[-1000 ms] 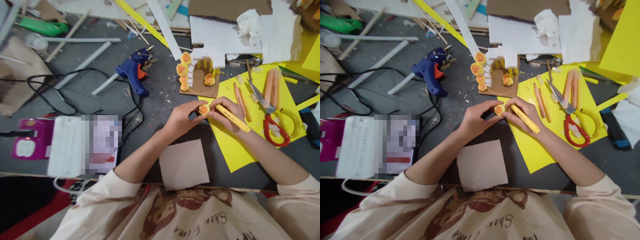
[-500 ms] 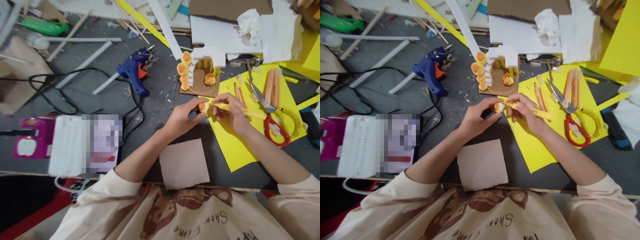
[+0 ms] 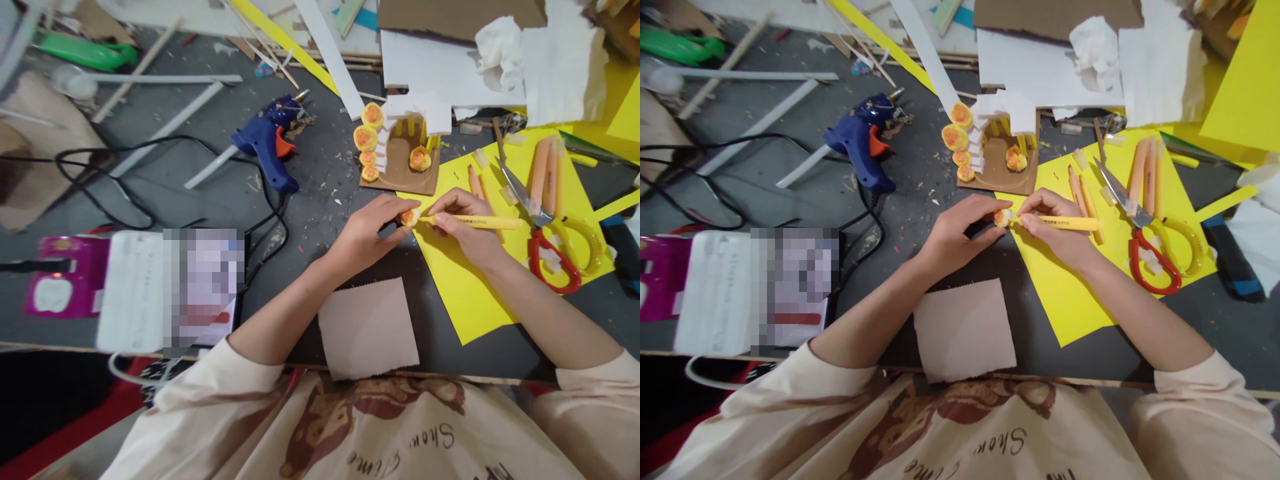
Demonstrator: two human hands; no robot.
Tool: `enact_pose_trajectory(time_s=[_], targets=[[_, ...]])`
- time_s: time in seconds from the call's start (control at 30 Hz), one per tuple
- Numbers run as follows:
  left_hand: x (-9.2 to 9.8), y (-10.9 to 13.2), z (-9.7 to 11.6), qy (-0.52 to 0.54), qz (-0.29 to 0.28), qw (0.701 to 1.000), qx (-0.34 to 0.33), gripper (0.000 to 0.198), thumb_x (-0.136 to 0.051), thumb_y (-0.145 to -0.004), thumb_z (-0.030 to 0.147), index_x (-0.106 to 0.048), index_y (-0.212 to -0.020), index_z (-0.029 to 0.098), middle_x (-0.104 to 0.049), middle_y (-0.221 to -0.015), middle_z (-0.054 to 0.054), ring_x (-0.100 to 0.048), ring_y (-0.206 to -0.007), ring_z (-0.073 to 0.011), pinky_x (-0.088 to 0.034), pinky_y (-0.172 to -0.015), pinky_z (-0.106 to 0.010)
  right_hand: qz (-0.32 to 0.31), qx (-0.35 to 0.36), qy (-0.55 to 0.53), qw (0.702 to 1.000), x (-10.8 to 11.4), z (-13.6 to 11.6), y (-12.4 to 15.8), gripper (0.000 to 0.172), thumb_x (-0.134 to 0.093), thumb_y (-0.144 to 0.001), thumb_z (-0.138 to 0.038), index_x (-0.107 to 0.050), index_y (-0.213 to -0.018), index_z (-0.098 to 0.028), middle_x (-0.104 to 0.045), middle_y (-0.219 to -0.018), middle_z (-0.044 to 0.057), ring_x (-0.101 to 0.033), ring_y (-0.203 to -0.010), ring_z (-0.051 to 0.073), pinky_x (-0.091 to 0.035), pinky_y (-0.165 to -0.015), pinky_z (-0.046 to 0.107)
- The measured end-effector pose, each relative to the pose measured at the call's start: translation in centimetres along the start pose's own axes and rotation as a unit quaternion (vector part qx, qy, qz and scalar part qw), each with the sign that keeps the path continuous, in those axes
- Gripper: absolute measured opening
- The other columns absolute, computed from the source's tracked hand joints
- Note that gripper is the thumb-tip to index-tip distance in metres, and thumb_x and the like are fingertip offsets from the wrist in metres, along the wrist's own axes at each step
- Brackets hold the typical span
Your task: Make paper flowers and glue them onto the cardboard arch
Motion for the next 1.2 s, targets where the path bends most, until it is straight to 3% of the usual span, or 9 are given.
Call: enact_pose_trajectory(time_s=[0.27,0.63,1.2], targets=[[-0.04,-0.04,0.1,-0.003,-0.001,1.0,-0.007,0.029,-0.06,-0.091,0.017,-0.062,-0.12,0.016,-0.071,-0.11,-0.008,-0.066,-0.101,-0.0164,-0.051,-0.089,-0.028,-0.017,0.015,0.009,1.0,-0.21,-0.18,0.23,0.013,-0.07,-0.083,-0.032,-0.065,-0.079,-0.02,-0.064,-0.073,-0.002,-0.056,-0.062,0.008,-0.043,-0.059,0.023],[-0.31,-0.08,-0.27,-0.008,-0.029,0.999,0.032,0.026,-0.058,-0.092,0.022,-0.063,-0.117,0.017,-0.071,-0.11,-0.009,-0.066,-0.102,-0.0173,-0.052,-0.09,-0.03,0.015,0.011,0.041,0.999,0.24,-0.11,0.26,0.02,-0.069,-0.083,-0.039,-0.064,-0.077,-0.021,-0.061,-0.07,-0.002,-0.054,-0.059,0.01,-0.042,-0.055,0.024],[-0.33,-0.09,-0.14,-0.009,-0.03,0.999,0.028,0.028,-0.06,-0.089,0.015,-0.064,-0.116,0.016,-0.071,-0.11,-0.008,-0.065,-0.101,-0.0154,-0.051,-0.089,-0.026,0.04,0.011,0.037,0.998,0.4,-0.48,0.16,0.02,-0.07,-0.081,-0.038,-0.063,-0.075,-0.021,-0.06,-0.066,-0.003,-0.051,-0.053,0.008,-0.04,-0.051,0.023]])
Point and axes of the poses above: each hand's wrist, its own y-axis away from the middle knuckle, its own x-axis out of the back of the hand, z = x × y, the point moved 8 cm from there along -y, towards the middle knuckle
